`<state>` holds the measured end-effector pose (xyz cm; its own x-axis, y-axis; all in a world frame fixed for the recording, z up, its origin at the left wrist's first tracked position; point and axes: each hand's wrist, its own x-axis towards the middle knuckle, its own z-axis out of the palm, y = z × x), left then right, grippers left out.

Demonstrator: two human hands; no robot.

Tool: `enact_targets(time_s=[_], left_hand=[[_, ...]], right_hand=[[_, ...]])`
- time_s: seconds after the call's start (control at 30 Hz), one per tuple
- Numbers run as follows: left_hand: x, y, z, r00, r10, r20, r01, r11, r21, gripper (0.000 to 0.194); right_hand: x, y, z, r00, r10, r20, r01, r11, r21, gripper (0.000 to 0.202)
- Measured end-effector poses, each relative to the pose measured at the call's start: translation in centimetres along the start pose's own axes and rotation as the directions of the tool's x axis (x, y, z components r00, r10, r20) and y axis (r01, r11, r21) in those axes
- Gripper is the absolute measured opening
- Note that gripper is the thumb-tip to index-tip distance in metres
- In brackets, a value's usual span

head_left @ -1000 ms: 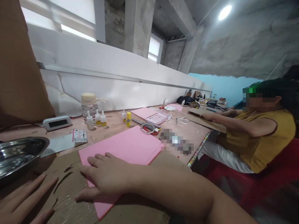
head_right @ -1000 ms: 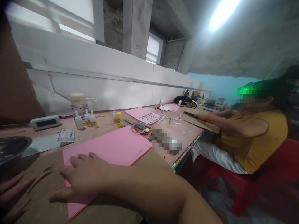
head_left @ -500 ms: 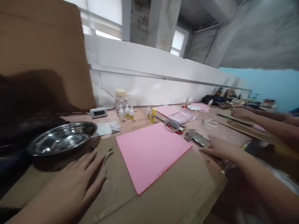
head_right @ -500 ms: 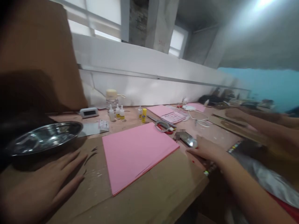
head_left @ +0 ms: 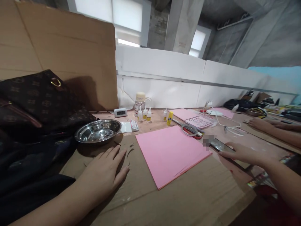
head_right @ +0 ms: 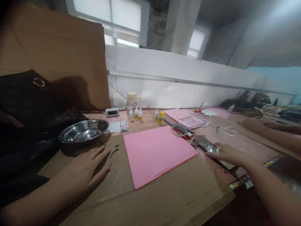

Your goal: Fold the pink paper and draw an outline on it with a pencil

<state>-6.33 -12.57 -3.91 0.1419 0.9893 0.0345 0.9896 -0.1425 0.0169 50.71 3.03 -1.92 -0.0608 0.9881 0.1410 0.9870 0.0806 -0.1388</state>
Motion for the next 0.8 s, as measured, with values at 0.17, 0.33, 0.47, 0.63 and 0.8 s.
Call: enact_targets(time_s=[0.17, 0.33, 0.47, 0.63, 0.8], left_hand=[[0.3, -0.3, 0.6, 0.999, 0.019, -0.051, -0.020, 1.000, -0.022, 0.077], [0.5, -0.8, 1.3, 0.994, 0.032, -0.108, -0.037, 0.998, -0.045, 0.077], [0.4, -1.0, 1.4, 0.992, 0.043, -0.122, -0.049, 0.998, -0.048, 0.079], [0.2, -1.0, 1.5, 0.994, 0.034, -0.100, -0.037, 0.999, -0.027, 0.082], [0.4, -0.9, 1.4, 0.997, 0.029, -0.073, -0.030, 0.999, -0.014, 0.083]], right_hand=[[-1.5, -3.8, -1.4, 0.993, 0.115, 0.040, -0.109, 0.985, -0.137, 0.076], [-5.6, -14.4, -2.3, 0.949, -0.253, 0.190, 0.234, 0.965, 0.120, 0.097], [-7.7, -21.9, -1.4, 0.845, -0.423, 0.327, 0.362, 0.903, 0.233, 0.125], [-8.3, -25.3, -0.3, 0.779, -0.471, 0.414, 0.416, 0.882, 0.220, 0.122], [-9.3, -25.6, -0.5, 0.775, -0.482, 0.408, 0.459, 0.874, 0.161, 0.100]])
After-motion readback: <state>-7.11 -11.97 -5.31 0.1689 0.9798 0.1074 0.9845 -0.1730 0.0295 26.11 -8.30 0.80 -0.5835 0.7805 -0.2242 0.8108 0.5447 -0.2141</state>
